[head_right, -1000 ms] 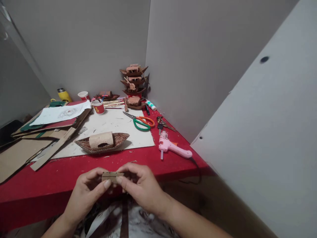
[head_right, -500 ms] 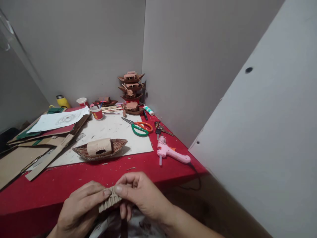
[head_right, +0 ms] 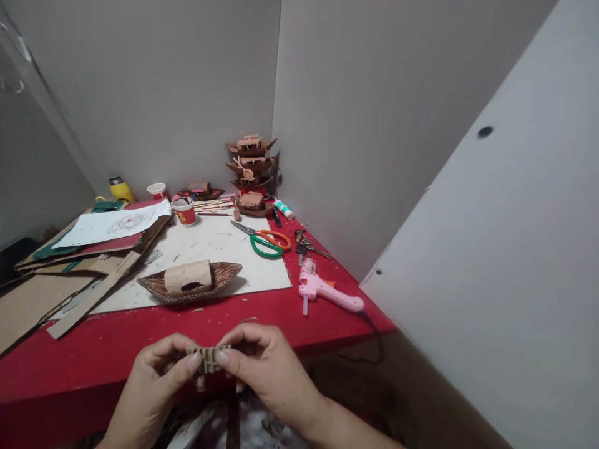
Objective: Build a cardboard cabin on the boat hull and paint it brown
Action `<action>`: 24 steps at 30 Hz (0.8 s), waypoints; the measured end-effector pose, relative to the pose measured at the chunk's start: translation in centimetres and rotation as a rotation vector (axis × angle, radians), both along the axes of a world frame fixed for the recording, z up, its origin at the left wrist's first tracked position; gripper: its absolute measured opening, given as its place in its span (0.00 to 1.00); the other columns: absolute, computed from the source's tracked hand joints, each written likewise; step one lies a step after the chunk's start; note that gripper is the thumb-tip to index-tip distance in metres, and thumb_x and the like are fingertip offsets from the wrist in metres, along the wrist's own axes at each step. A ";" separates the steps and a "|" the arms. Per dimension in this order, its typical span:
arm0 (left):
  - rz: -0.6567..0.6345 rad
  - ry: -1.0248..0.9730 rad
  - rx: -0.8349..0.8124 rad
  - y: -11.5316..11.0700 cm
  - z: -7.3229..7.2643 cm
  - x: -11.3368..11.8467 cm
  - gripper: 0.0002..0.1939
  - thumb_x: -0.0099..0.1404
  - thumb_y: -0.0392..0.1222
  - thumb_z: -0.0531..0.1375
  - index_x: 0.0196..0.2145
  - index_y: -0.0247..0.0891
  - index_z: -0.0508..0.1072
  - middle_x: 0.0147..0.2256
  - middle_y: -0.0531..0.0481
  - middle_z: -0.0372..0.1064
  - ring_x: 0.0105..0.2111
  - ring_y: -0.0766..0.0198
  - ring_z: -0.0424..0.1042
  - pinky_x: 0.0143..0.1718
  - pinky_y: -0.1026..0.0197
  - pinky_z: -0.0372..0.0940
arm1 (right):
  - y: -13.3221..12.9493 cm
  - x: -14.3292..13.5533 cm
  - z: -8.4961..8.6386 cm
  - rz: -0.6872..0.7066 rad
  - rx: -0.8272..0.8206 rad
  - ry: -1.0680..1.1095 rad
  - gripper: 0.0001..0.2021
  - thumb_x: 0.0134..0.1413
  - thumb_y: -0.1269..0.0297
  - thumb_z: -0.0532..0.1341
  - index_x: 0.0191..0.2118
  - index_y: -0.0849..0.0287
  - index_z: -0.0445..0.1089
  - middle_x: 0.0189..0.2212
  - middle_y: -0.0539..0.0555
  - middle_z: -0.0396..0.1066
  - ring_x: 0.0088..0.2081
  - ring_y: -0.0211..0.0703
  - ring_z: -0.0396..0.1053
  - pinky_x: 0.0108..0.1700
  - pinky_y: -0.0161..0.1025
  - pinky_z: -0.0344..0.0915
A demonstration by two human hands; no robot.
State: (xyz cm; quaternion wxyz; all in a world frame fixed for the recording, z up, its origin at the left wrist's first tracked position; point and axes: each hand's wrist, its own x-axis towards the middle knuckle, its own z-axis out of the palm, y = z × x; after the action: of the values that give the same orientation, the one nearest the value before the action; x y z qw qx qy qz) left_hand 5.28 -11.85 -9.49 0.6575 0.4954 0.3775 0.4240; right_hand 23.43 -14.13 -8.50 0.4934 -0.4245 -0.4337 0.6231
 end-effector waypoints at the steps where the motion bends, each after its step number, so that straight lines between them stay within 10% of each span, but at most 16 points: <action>1: -0.009 -0.027 -0.027 0.0 -0.2 0.1 0.13 0.58 0.46 0.69 0.27 0.34 0.75 0.20 0.51 0.73 0.22 0.69 0.70 0.27 0.69 0.65 | 0.0 0.0 -0.1 0.003 -0.034 0.020 0.18 0.41 0.52 0.74 0.30 0.62 0.74 0.21 0.46 0.68 0.20 0.31 0.62 0.22 0.29 0.61; 14: 0.005 -0.105 -0.111 -0.8 -0.8 0.1 0.09 0.57 0.41 0.70 0.30 0.35 0.75 0.23 0.54 0.74 0.23 0.71 0.71 0.28 0.72 0.65 | -0.2 0.1 -1.0 -0.013 -0.067 0.100 0.21 0.50 0.46 0.68 0.28 0.62 0.68 0.17 0.46 0.69 0.15 0.28 0.61 0.18 0.26 0.59; 24: 0.157 0.098 0.289 -1.7 -0.7 1.5 0.05 0.61 0.37 0.66 0.27 0.37 0.75 0.26 0.52 0.74 0.28 0.66 0.73 0.34 0.66 0.69 | -0.9 -1.3 -1.5 0.032 -0.113 0.141 0.17 0.52 0.51 0.68 0.31 0.61 0.67 0.18 0.44 0.68 0.14 0.27 0.60 0.17 0.24 0.59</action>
State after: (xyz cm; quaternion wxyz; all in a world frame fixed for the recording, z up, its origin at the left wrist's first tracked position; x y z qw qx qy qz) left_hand 6.80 -13.55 -10.22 0.5249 0.5740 0.3819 0.4991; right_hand 22.14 -15.06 -9.98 0.4880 -0.3999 -0.3685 0.6827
